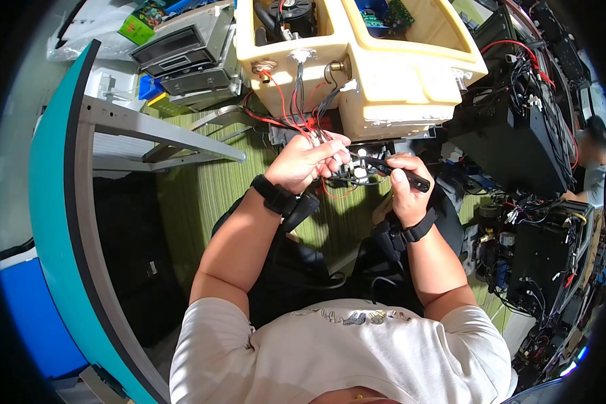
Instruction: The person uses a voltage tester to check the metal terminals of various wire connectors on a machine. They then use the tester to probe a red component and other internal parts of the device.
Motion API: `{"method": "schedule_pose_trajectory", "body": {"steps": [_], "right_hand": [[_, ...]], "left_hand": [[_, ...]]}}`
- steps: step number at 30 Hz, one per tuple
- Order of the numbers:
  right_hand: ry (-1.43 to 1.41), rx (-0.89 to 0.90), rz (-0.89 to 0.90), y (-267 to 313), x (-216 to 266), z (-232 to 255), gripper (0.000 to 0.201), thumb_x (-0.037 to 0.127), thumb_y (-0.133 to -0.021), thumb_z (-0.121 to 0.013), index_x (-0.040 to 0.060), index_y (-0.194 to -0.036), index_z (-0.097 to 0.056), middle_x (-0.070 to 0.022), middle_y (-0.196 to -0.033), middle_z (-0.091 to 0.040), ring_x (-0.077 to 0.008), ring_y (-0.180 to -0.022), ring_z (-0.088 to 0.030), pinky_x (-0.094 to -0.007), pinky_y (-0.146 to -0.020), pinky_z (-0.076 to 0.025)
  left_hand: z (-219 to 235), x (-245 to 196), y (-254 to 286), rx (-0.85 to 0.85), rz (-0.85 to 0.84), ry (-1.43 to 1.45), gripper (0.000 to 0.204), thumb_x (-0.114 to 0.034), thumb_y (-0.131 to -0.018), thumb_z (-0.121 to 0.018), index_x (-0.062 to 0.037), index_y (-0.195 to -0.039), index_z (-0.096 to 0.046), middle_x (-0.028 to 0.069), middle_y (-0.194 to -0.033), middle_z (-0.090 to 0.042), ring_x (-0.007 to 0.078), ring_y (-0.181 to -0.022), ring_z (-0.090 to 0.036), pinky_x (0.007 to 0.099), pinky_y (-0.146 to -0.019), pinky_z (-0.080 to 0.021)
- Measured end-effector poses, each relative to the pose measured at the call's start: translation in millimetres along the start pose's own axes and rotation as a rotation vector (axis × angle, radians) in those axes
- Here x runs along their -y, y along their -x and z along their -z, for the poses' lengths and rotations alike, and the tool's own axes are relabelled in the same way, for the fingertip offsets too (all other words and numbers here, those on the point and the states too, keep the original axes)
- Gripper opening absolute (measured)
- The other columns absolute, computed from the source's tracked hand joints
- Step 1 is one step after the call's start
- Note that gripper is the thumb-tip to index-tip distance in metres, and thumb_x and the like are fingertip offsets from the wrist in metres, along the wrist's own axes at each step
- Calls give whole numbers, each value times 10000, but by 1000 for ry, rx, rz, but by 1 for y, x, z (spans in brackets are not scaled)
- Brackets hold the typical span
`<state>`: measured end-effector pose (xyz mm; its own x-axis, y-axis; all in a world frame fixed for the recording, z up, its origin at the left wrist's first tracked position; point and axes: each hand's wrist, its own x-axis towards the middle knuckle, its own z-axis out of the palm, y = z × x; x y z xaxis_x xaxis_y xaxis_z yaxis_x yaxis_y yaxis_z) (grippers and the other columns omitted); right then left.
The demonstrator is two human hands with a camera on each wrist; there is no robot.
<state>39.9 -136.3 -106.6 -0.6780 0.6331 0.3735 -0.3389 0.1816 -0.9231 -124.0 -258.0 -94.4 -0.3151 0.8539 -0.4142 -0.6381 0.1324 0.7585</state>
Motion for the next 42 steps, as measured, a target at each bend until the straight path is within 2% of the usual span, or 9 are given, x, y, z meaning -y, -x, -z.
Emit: {"method": "schedule_pose_trajectory", "body": {"steps": [14,20,27,30,34,37,38,41,42], "right_hand": [[4,56,-24,3,-1,0,109,74,-768,-581,-17,-827,-571,-93,-751,-576,-151,-664,-528,-249,-617,-415],[58,11,8,-2,3,-1,106,78,-781,-570,-14,-833,-564,-81,-730,-559,-128,-634,-501,-239,-591,-399],[75,-12,-23,1,-3,6,134,106,-803,-553,-18,-855,-557,-92,-786,-546,-131,-676,-506,-246,-619,-430],[85,-36,-43,0,-3,4,140,108,-805,-553,-19,-861,-560,-91,-802,-547,-127,-684,-506,-244,-623,-429],[53,-86,-56,1,-8,3,121,89,-793,-565,-15,-855,-569,-74,-786,-556,-106,-655,-492,-222,-611,-396],[34,-57,-77,1,-8,4,120,86,-793,-566,-17,-855,-569,-73,-788,-554,-103,-657,-489,-221,-624,-400],[35,-67,-83,1,-8,4,121,86,-794,-567,-17,-855,-569,-70,-785,-551,-103,-658,-487,-222,-628,-404],[42,-66,-105,1,-7,3,122,88,-796,-569,-17,-857,-570,-68,-780,-548,-100,-659,-487,-218,-621,-405],[43,-68,-103,1,-8,3,122,88,-796,-569,-17,-857,-570,-68,-780,-548,-100,-659,-487,-218,-621,-405]], "left_hand": [[0,6,-5,-58,-56,-49,284,-166,-836,-556,52,-1015,-522,94,-775,-599,55,-555,-508,152,-463,-394],[-3,2,-1,2,-50,12,368,-241,-896,-419,67,-1086,-490,80,-808,-604,76,-593,-523,170,-470,-405],[15,11,-1,89,-110,187,411,-204,-906,-307,78,-1187,-406,61,-845,-565,110,-718,-533,248,-639,-451],[18,10,1,-51,-182,37,408,-199,-909,-319,70,-1207,-392,62,-839,-559,118,-691,-528,247,-632,-453],[37,8,-2,-340,-410,-355,180,-207,-898,-433,-54,-862,-523,-29,-670,-491,36,-625,-437,202,-528,-375],[55,-2,0,-436,-499,-720,173,-171,-890,-460,-59,-819,-571,-59,-693,-473,27,-596,-410,169,-597,-352],[59,-5,2,-510,-673,-974,158,-161,-872,-493,-46,-872,-600,-61,-680,-466,34,-618,-416,181,-622,-357],[51,-13,11,-506,-593,-809,170,-156,-859,-517,-37,-948,-599,-56,-710,-493,40,-660,-434,183,-662,-365],[47,-14,10,-386,-463,-406,195,-151,-849,-536,-24,-985,-592,-43,-769,-535,42,-697,-460,190,-681,-378]]}}
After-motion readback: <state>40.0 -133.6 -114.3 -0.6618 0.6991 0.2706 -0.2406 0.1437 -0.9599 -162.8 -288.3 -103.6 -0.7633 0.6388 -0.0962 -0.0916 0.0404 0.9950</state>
